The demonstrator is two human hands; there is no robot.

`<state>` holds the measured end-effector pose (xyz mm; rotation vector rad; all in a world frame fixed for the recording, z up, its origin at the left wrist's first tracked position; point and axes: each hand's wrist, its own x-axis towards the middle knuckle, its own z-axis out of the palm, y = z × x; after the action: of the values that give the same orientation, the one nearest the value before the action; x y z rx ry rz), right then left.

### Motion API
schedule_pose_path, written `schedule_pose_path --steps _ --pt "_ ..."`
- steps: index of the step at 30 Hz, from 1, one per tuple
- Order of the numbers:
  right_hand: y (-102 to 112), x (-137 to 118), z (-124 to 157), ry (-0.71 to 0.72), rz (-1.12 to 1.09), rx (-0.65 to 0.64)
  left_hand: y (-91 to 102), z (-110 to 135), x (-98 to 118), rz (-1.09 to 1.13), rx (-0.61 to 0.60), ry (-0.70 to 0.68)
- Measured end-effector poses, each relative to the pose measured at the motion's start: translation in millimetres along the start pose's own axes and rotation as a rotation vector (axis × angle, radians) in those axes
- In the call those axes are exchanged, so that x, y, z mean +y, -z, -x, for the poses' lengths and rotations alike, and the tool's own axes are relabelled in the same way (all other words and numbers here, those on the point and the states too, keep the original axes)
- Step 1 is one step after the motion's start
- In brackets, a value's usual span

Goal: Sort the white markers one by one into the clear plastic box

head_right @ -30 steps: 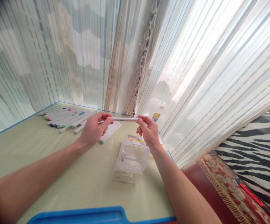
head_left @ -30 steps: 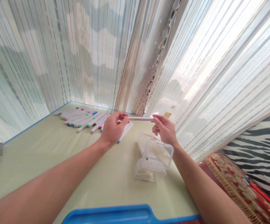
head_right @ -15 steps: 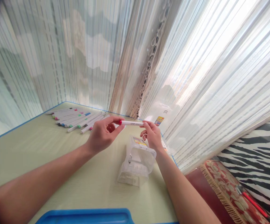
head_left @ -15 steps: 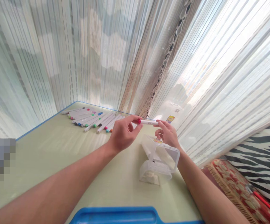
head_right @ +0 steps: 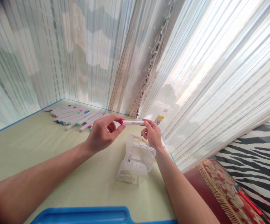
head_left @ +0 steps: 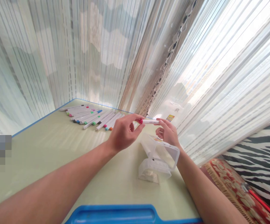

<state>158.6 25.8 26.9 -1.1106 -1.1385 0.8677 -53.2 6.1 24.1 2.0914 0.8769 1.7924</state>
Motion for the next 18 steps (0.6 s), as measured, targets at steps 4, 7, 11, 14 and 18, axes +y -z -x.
schedule_pose_path --steps 4,7,11,14,18 --pt "-1 -1 1 0.002 0.007 0.011 -0.7 0 0 -0.016 -0.002 -0.003" --pt "-2 -1 1 -0.008 0.01 0.005 -0.8 1 1 -0.021 -0.005 -0.011" --pt "-1 -1 1 -0.01 -0.002 -0.006 -0.5 1 3 -0.035 -0.014 -0.029" --pt "0 0 0 0.016 -0.017 0.006 -0.2 1 1 -0.046 -0.025 -0.011" --pt "0 -1 0 0.119 -0.039 0.058 0.5 0 -10 -0.068 -0.069 0.082"
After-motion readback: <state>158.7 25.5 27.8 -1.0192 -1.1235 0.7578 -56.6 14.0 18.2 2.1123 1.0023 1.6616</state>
